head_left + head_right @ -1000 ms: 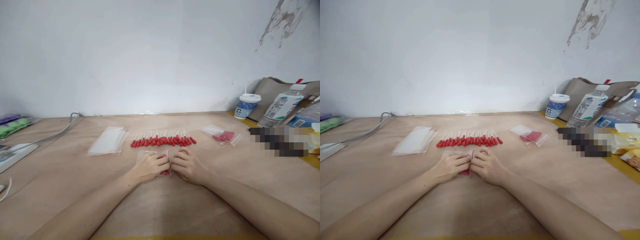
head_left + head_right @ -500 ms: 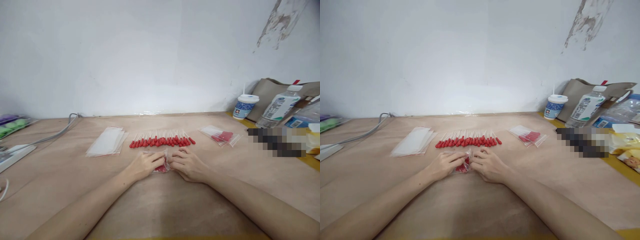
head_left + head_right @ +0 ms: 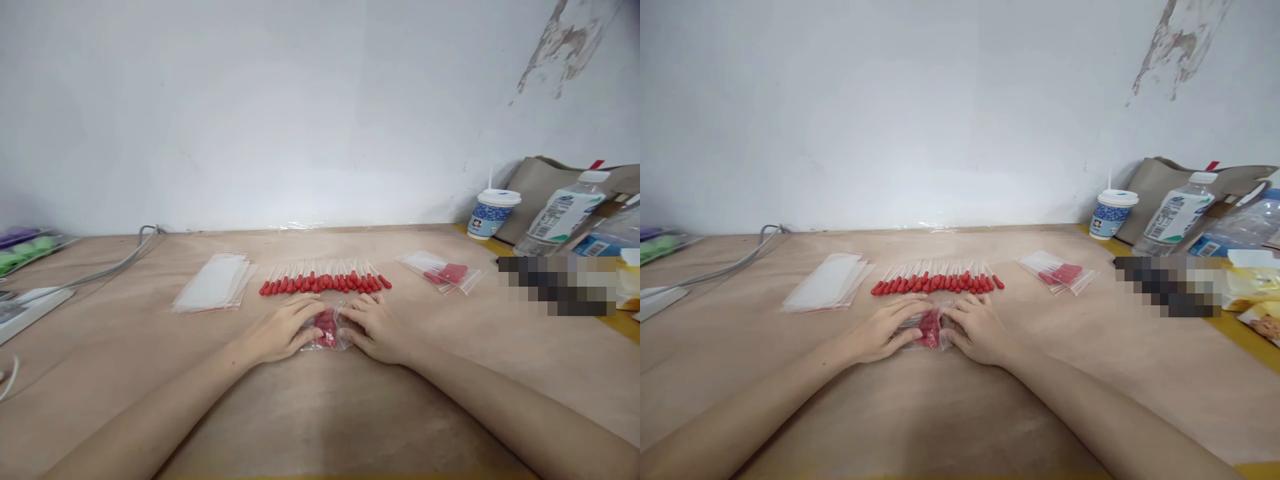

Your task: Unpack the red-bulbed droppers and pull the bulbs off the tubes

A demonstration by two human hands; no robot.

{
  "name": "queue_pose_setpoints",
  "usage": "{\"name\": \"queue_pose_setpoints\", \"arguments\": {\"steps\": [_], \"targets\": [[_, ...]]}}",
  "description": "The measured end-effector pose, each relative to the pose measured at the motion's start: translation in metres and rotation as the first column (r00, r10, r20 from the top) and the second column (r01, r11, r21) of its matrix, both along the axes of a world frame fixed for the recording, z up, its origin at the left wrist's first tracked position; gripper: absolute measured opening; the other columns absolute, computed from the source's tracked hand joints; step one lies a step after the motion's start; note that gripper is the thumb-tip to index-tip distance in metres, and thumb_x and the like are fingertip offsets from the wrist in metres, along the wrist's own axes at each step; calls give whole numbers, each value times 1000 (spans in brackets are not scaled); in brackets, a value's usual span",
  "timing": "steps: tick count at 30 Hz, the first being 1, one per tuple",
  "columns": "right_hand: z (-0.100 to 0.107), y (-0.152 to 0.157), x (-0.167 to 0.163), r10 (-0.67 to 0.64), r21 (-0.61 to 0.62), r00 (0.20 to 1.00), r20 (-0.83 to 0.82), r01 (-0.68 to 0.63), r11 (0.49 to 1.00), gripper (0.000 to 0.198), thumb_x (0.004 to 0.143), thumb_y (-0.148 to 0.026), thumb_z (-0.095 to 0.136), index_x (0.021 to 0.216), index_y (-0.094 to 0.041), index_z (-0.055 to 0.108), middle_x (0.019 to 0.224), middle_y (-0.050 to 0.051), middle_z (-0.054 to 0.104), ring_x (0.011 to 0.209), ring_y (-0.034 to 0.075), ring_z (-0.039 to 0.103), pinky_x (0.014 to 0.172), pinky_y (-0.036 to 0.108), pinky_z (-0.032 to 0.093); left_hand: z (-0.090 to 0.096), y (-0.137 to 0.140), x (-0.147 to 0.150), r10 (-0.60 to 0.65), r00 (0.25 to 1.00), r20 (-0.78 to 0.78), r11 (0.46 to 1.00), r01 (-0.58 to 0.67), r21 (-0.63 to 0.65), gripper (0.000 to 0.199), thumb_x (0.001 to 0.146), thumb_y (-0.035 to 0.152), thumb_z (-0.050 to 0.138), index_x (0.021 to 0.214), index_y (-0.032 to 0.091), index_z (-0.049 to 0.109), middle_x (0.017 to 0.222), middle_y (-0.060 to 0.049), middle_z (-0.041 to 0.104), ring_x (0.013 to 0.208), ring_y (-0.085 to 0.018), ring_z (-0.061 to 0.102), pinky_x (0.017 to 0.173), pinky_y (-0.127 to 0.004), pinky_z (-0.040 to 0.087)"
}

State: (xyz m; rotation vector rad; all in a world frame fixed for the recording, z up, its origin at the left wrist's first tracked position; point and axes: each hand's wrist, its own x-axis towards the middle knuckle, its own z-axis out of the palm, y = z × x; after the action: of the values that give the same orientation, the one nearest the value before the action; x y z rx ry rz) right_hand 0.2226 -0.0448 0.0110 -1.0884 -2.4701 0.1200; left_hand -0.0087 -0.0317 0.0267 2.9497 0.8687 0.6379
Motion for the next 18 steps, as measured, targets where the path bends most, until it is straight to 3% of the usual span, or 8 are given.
{"name": "queue_pose_setpoints", "arguments": {"steps": [3, 7, 13, 18], "targets": [[1, 1, 3, 25, -44, 999, 32, -24, 999, 36, 85, -44, 45, 113, -24, 52, 94, 5, 58, 90, 20, 45, 76, 35, 28, -3, -3, -12, 1, 1000, 14, 987, 1, -163, 45, 87, 32, 46, 129, 21, 36, 132, -9, 44, 124, -22, 37, 101, -40, 35], [2, 3, 4, 29, -149, 1000, 5, -28, 988, 46, 80, -50, 49, 117, -24, 49, 99, 6, 54, 94, 22, 44, 80, 37, 30, -10, -6, -19, 46, 996, 76, 946, -18, -325, 46, 86, 32, 48, 130, 24, 36, 128, -7, 48, 115, -21, 47, 97, -38, 39], [9, 10, -3, -19, -318, 998, -56, 1, 948, 45, 65, -52, 65, 99, -23, 60, 88, 3, 54, 88, 22, 46, 83, 40, 32, -9, -7, -16, 111, 987, 117, 928, -61, -368, 43, 84, 34, 51, 125, 25, 42, 121, -5, 55, 107, -20, 53, 92, -36, 42], [0, 14, -7, -104, -413, 942, -318, -39, 910, 49, 59, -42, 73, 99, -20, 57, 94, 3, 56, 87, 19, 51, 81, 35, 38, -9, -7, -17, 136, 980, 146, 933, -77, -352, 43, 83, 35, 53, 124, 24, 44, 117, -5, 57, 103, -20, 55, 89, -34, 44]]}}
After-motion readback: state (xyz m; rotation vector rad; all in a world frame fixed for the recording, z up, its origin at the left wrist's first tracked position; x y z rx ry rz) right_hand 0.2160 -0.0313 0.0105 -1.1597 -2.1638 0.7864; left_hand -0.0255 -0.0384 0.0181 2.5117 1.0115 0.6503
